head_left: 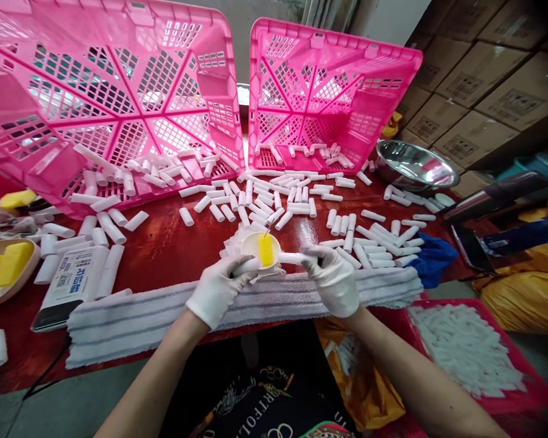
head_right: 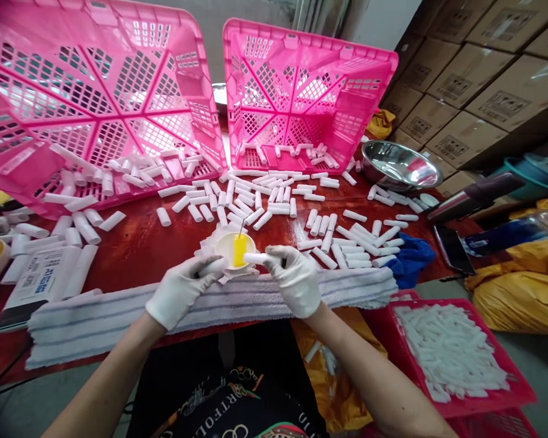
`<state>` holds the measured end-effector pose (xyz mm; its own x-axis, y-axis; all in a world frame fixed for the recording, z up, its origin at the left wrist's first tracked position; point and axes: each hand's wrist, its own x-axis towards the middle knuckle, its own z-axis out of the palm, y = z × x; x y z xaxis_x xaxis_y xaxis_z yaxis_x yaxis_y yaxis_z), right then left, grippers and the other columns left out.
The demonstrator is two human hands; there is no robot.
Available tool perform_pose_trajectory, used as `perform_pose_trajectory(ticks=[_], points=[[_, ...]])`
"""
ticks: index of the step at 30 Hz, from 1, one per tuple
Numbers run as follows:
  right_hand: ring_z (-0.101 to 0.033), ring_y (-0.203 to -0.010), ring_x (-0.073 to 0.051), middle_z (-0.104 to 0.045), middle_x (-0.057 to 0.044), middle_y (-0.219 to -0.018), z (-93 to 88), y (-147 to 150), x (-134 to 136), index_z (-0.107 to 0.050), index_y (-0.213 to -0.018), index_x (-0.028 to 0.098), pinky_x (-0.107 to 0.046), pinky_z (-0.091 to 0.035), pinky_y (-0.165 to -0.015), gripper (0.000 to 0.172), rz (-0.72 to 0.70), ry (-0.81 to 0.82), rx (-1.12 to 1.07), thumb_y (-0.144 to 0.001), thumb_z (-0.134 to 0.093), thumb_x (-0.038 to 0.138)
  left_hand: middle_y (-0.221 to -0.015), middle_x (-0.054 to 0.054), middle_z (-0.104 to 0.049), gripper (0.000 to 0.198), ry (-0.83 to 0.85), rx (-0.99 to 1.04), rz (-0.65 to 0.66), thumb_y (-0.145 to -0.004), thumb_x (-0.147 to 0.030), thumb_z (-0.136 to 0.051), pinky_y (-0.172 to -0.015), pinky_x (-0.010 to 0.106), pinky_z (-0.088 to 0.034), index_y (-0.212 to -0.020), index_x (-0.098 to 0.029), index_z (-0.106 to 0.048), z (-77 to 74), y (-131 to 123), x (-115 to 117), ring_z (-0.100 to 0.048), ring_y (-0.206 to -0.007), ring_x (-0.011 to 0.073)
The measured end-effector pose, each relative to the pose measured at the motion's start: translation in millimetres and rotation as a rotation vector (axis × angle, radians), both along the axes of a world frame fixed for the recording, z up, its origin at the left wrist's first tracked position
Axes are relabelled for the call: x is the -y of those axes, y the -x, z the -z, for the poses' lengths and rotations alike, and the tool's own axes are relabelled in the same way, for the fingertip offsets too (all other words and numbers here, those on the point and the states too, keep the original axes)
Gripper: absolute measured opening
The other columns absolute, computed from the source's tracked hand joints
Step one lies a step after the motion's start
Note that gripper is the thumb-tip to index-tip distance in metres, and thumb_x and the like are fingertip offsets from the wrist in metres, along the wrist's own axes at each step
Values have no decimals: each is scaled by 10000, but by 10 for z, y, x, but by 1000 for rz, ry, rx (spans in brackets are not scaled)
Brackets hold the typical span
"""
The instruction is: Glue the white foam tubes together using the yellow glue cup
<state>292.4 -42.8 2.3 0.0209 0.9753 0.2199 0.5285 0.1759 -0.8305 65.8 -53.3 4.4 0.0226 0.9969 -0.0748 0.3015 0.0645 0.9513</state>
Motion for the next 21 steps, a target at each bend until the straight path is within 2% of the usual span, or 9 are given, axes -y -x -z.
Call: perform_pose_trajectory(ticks=[2, 4, 7, 11, 14, 16, 18, 21], points=[[-452, -430, -85, -552, 9, -597, -41, 115, 37, -584, -975, 170, -216, -356, -398, 378, 2, 184, -256, -823, -485, 502, -939, 45, -685, 358, -73, -24, 56, -692, -352, -666, -769, 275, -511, -996, -163, -656, -42, -44, 5, -636, -824, 170], [-388, -362, -63, -498, 43, -515, -59, 198, 38, -583, -919, 169, -193, -282, -338, 381, -26, 348, -462, -788, -523, 522, -938, 47, -687, 327, -145, -64, 97, -684, -333, -676, -801, 277, -502, -964, -166, -666, -86, -67, 17, -635, -837, 170], [-360, -346, -52, -472, 54, -476, -77, 225, 9, -602, -865, 166, -185, -244, -325, 380, -56, 395, -447, -759, -556, 527, -950, 48, -687, 302, -204, -146, 132, -690, -318, -674, -825, 284, -493, -960, -182, -668, -120, -61, 43, -631, -859, 173], [-401, -388, -62, -499, 36, -492, -119, 198, 4, -636, -837, 162, -197, -291, -373, 376, -71, 320, -242, -768, -548, 521, -940, 48, -684, 323, -197, -173, 142, -693, -339, -669, -809, 280, -492, -979, -190, -662, -91, -69, 84, -629, -844, 172], [-481, -465, -90, -564, 6, -561, -139, 228, 51, -642, -837, 177, -212, -356, -450, 374, -17, 227, -116, -796, -509, 524, -958, 43, -680, 380, -103, -110, 98, -672, -357, -684, -799, 262, -485, -1006, -181, -646, -90, -121, 112, -626, -853, 171], [-534, -544, -111, -610, -19, -635, -138, 250, 90, -643, -827, 187, -222, -391, -518, 368, 24, 123, -8, -815, -482, 518, -900, 34, -683, 397, -19, -61, 93, -675, -395, -673, -715, 246, -487, -999, -169, -636, -110, -156, 126, -624, -785, 162], [-539, -571, -125, -606, -29, -623, -128, 248, 119, -635, -738, 196, -235, -391, -549, 376, -49, -4, 163, -830, -449, 509, -756, 20, -668, 357, 43, -32, 126, -751, -468, -567, -602, 239, -462, -918, -161, -640, -122, -188, 135, -602, -666, 150], [-488, -542, -144, -519, -39, -502, -104, 214, 146, -564, -552, 201, -269, -346, -541, 412, -235, -260, 499, -820, -428, 483, -544, 23, -588, 492, 80, -105, 113, -858, -508, -327, -523, 258, -415, -663, -163, -619, -88, -266, 154, -549, -531, 153]])
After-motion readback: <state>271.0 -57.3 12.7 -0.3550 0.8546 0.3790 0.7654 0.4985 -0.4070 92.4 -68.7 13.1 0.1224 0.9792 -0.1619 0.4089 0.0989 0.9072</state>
